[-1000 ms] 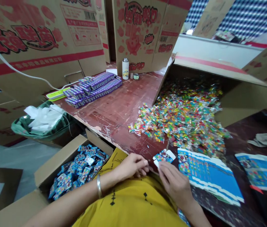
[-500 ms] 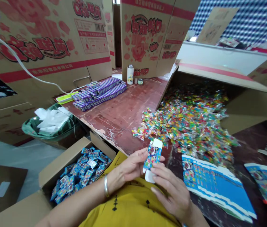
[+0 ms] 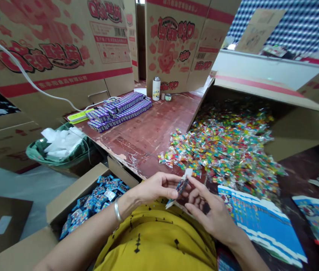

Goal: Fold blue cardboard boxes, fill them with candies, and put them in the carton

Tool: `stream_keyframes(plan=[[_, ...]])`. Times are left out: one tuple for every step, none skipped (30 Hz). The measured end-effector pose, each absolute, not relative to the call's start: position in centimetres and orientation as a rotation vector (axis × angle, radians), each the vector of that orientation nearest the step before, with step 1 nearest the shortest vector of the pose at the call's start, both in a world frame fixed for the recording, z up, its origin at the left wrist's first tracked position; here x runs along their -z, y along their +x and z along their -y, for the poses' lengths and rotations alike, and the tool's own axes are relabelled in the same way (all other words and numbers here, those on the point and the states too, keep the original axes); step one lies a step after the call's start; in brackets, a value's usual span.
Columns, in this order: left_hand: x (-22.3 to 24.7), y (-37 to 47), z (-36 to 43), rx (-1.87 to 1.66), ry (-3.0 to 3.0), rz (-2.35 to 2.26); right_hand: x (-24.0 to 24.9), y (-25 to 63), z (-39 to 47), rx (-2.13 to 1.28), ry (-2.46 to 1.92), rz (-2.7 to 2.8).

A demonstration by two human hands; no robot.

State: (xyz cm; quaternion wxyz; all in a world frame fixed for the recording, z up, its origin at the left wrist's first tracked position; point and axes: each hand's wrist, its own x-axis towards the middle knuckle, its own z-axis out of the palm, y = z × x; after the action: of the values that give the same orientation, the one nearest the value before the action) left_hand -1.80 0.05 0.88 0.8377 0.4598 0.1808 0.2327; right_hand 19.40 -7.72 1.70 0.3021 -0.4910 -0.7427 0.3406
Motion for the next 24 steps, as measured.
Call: stream_keyframes(plan=[[-1.0,-1.8,-0.1,-0.480,0.985,-0.373,-1.8,19.4,7.7,-0.926,-1.301,1.972],[-1.0,-1.8,-0.1,-0.467,0.997,-0.368,-2.0,19.4,7.7,-0.949,-1.298,1.977],[-1.0,-1.9,-0.1,-0.456,1.007,-0.368,-2.2,19.4,7.6,-0.969,-1.298,1.977],[-1.0,-1.9,-0.1,-0.447,1.015,-0.373,-2.4,19.5,7.6,-0.985,-1.303,1.972],[-1.0,-1.9,-0.1,-0.438,1.025,-0.383,-2.7,19.6,7.6,-1.000,-1.308,1.967],[-1.0,-2.0,-0.1,-0.424,1.039,-0.396,-3.0,19.8,7.5,-1.020,-1.311,1.964],[-1.0,-2.1,0.0,-0.401,1.059,-0.409,-3.3,20.0,7.5,-1.054,-1.311,1.967],[-1.1,-2.1,0.0,-0.370,1.085,-0.418,-3.7,20.2,7.4,-1.105,-1.309,1.974],[-1.3,-2.2,0.0,-0.336,1.118,-0.422,-4.0,20.3,7.2,-1.172,-1.307,1.982],[-1.5,-2.2,0.1,-0.309,1.154,-0.424,-4.4,20.5,7.1,-1.249,-1.310,1.988],[-1.7,-2.2,0.2,-0.293,1.192,-0.425,-4.6,20.6,6.9,-1.326,-1.317,1.995],[-2.0,-2.1,0.4,-0.289,1.230,-0.426,-4.8,20.6,6.7,-1.391,-1.327,2.005],[-2.2,-2.1,0.5,-0.294,1.267,-0.426,-4.9,20.6,6.6,-1.443,-1.334,2.016],[-2.3,-1.9,0.6,-0.308,1.298,-0.426,-4.8,20.6,6.5,-1.485,-1.336,2.023],[-2.4,-1.8,0.8,-0.324,1.322,-0.424,-4.7,20.5,6.5,-1.530,-1.333,2.016],[-2.5,-1.7,0.8,-0.344,1.340,-0.429,-4.4,20.4,6.4,-1.576,-1.327,1.983],[-2.4,-1.5,0.8,-0.375,1.352,-0.447,-4.1,20.3,6.5,-1.610,-1.320,1.912],[-2.2,-1.4,0.8,-0.426,1.362,-0.484,-3.7,20.2,6.5,-1.609,-1.319,1.801],[-2.0,-1.2,0.7,-0.497,1.366,-0.538,-3.3,20.0,6.5,-1.549,-1.330,1.666],[-1.7,-1.0,0.6,-0.582,1.360,-0.599,-2.8,19.9,6.5,-1.432,-1.347,1.523],[-1.3,-0.8,0.6,-0.672,1.344,-0.654,-2.3,19.7,6.5,-1.288,-1.359,1.392],[-1.0,-0.4,0.5,-0.760,1.318,-0.696,-1.8,19.4,6.4,-1.154,-1.358,1.288],[-0.7,0.0,0.6,-0.830,1.279,-0.719,-1.3,19.0,6.3,-1.060,-1.347,1.218],[-0.5,0.4,0.8,-0.883,1.228,-0.728,-0.8,18.6,6.2,-1.012,-1.328,1.178]])
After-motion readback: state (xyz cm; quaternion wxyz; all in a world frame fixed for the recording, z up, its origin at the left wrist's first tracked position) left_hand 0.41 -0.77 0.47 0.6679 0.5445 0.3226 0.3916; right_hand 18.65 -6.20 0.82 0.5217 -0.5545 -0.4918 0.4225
